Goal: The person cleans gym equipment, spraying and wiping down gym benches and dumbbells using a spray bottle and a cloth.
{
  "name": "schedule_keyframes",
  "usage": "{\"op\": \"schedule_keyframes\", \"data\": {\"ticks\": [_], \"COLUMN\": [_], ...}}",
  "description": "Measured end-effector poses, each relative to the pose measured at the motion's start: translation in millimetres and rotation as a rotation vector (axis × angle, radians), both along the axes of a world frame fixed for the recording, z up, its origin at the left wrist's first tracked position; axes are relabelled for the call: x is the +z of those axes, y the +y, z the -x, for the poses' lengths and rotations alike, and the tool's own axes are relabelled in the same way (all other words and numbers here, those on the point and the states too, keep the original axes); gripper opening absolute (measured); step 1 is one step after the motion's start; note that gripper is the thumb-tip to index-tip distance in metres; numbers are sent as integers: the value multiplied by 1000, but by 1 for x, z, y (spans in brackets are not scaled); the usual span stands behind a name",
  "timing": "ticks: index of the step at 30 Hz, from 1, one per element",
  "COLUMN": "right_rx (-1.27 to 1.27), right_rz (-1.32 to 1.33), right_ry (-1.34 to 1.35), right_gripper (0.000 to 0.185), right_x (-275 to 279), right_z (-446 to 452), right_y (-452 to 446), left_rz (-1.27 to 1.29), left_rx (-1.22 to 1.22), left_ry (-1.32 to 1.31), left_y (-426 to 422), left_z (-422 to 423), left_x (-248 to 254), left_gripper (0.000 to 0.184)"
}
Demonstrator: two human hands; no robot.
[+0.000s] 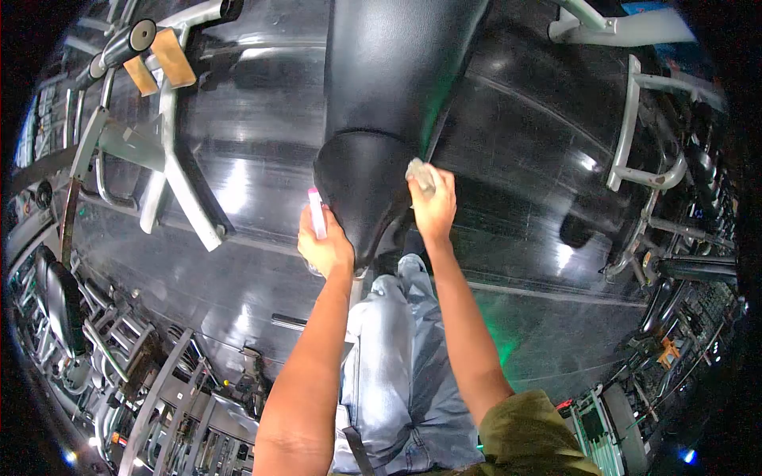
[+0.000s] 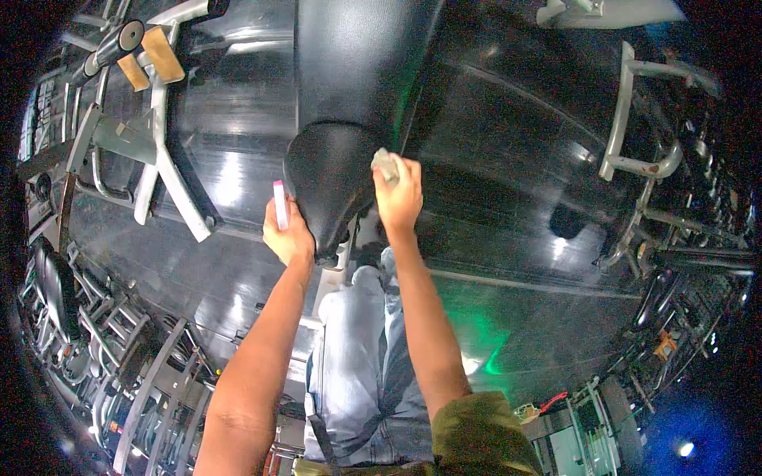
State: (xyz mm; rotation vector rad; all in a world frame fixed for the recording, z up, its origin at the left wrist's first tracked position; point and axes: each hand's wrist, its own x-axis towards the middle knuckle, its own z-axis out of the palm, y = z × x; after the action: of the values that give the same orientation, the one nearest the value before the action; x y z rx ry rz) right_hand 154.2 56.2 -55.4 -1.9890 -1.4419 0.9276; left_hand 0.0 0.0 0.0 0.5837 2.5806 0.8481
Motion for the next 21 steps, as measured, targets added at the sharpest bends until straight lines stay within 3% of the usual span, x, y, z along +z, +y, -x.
{"op": "schedule_keyframes", "data": {"ticks": [1, 3, 5, 11, 17, 20, 21], "right_rx": [-13, -52, -86, -202, -388, -703, -718], "right_rz": [-101, 30, -43, -68, 217, 282, 290], "right_ry": [31, 38, 130, 169, 155, 207, 271], "right_gripper": [40, 40, 42, 38, 53, 71, 71], "right_x": [4, 19, 9, -13, -50, -91, -59], "right_z": [3, 11, 8, -4, -9, 15, 24], "right_y": [-13, -40, -58, -34, -8, -29, -27], "left_rz": [-8, -5, -21, 24, -12, 6, 2], "left_rx": [10, 17, 13, 28, 33, 49, 51], "left_ry": [2, 24, 27, -28, -16, -52, -50], "left_y": [0, -4, -2, 5, 8, 9, 9], "left_z": [1, 6, 3, -6, -5, -4, -3], "left_x": [-2, 3, -1, 12, 10, 12, 10], "left_gripper": [24, 23, 23, 21, 19, 19, 19]}}
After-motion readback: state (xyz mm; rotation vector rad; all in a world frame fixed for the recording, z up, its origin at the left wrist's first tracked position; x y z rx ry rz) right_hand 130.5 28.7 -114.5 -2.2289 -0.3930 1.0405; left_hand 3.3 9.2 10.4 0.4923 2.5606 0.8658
